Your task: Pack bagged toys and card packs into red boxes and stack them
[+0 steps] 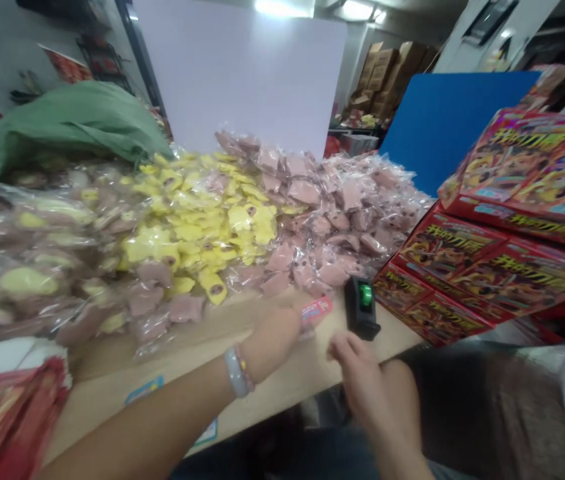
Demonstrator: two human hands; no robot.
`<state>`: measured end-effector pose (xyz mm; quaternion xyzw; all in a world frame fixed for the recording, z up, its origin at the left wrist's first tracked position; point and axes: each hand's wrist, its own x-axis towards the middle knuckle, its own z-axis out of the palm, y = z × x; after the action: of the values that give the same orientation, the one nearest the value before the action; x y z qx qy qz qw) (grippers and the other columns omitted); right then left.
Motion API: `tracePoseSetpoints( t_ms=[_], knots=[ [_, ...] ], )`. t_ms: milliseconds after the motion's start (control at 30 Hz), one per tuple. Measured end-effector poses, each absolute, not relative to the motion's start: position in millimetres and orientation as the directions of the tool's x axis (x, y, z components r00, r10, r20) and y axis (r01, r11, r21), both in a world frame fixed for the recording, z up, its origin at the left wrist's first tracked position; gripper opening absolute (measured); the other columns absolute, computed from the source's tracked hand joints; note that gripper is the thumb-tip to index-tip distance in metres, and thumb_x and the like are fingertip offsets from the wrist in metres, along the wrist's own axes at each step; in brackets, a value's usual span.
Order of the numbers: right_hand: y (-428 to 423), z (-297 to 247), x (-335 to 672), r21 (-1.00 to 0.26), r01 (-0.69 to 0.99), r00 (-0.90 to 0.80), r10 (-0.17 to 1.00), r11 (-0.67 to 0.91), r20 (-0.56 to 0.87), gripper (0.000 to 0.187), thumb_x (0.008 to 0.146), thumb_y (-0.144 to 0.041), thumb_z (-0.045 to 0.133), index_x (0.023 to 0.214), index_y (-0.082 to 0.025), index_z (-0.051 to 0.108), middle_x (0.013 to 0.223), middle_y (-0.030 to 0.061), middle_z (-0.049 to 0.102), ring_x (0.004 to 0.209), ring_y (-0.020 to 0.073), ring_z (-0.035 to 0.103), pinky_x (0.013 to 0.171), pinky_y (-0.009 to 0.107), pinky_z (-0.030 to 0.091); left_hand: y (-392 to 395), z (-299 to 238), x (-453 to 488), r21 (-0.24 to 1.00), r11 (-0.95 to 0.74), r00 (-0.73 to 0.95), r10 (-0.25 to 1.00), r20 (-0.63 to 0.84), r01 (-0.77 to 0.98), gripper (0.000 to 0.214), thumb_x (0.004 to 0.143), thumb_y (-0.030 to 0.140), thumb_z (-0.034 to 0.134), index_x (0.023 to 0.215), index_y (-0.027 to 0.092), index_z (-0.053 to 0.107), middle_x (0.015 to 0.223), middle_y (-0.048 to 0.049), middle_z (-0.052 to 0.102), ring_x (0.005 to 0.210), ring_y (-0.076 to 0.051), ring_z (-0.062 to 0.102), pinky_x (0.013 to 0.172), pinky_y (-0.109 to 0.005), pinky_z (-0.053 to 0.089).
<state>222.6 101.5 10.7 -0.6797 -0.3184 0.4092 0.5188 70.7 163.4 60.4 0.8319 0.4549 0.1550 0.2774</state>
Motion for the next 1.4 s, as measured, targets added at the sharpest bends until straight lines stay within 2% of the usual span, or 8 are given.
tracePoseSetpoints(
  t_ms=[267,433,533,733,900,1167,1267,1400],
  knots=[
    [81,6,210,-0.959,0.158,0.364,0.917,-0.236,-0.166,0.046,0.048,-0.038,0.074,0.085,-0.024,0.051,0.085,0.0042,0.059,0.080,0.0248,0.054,0.065,0.034,0.045,109,84,49,0.444,-0.563,0.600,0.797,0.068,0.697,0.026,0.085,0.032,0.046,0.099,0.012,0.053,0.083,-0.0105,0.064,0.071,-0.024,0.062,0.062,-0.031,0.049],
    [118,14,198,-0.840,0.526,0.075,0.991,-0.136,-0.114,0.036,0.070,-0.046,0.057,0.090,-0.016,0.057,0.077,0.0074,0.065,0.073,0.0266,0.061,0.064,0.037,0.048,73,66,-37,0.512,-0.364,0.309,0.931,0.192,0.778,0.052,0.083,0.037,0.051,0.127,0.015,0.032,0.122,-0.0139,0.052,0.111,-0.023,0.051,0.088,-0.033,0.046],
    [142,1,160,-0.722,0.681,0.121,0.991,-0.119,-0.050,0.039,0.073,-0.040,0.055,0.098,-0.009,0.059,0.091,0.0158,0.064,0.088,0.0339,0.058,0.074,0.046,0.046,41,21,-116,0.388,-0.222,0.235,0.972,0.013,0.895,0.064,0.076,0.032,0.060,0.129,0.010,0.032,0.132,-0.0205,0.041,0.122,-0.030,0.040,0.098,-0.044,0.037],
    [80,-52,80,-0.305,0.690,-0.614,0.754,0.656,0.234,0.040,0.078,-0.023,0.053,0.117,-0.015,0.053,0.118,0.0147,0.057,0.106,0.0289,0.052,0.089,0.044,0.041,-17,-38,-174,0.379,-0.230,0.272,0.960,-0.060,0.896,0.047,0.080,0.004,0.042,0.126,0.016,0.043,0.134,-0.0095,0.043,0.123,-0.022,0.040,0.104,-0.039,0.031],
    [39,-78,51,-0.185,0.563,-0.771,0.592,0.806,0.235,0.035,0.076,-0.003,0.047,0.105,-0.015,0.061,0.109,0.0105,0.063,0.104,0.0244,0.054,0.088,0.036,0.045,-7,-37,-165,0.413,-0.218,0.253,0.967,-0.031,0.884,0.043,0.080,0.003,0.038,0.120,0.015,0.049,0.122,-0.0086,0.056,0.110,-0.017,0.053,0.096,-0.030,0.041],
    [65,-35,48,-0.714,0.617,-0.444,0.895,0.332,0.033,0.020,0.084,-0.020,0.043,0.075,-0.017,0.060,0.074,0.0061,0.059,0.071,0.0190,0.057,0.066,0.030,0.046,11,-38,-184,0.550,-0.019,-0.088,0.982,0.168,0.835,0.040,0.083,0.009,0.033,0.119,0.017,0.048,0.114,-0.0090,0.060,0.102,-0.017,0.057,0.091,-0.034,0.045],
    [74,-18,45,-0.982,0.187,-0.111,0.992,-0.037,-0.058,0.016,0.082,-0.034,0.049,0.074,-0.020,0.054,0.067,0.0004,0.056,0.067,0.0160,0.055,0.063,0.028,0.044,17,-26,-155,0.837,0.095,-0.400,0.903,0.156,0.539,0.032,0.083,0.022,0.040,0.112,0.016,0.054,0.106,-0.0093,0.063,0.099,-0.021,0.059,0.089,-0.037,0.046],
    [78,3,64,-0.816,-0.472,-0.116,0.941,-0.335,-0.319,0.020,0.072,-0.035,0.064,0.083,-0.021,0.053,0.075,-0.0017,0.062,0.070,0.0144,0.059,0.061,0.025,0.046,38,-6,-68,0.953,0.224,-0.194,0.945,-0.264,-0.203,0.040,0.080,0.038,0.048,0.111,0.013,0.054,0.096,-0.0096,0.064,0.079,-0.020,0.063,0.069,-0.033,0.053]
  ],
)
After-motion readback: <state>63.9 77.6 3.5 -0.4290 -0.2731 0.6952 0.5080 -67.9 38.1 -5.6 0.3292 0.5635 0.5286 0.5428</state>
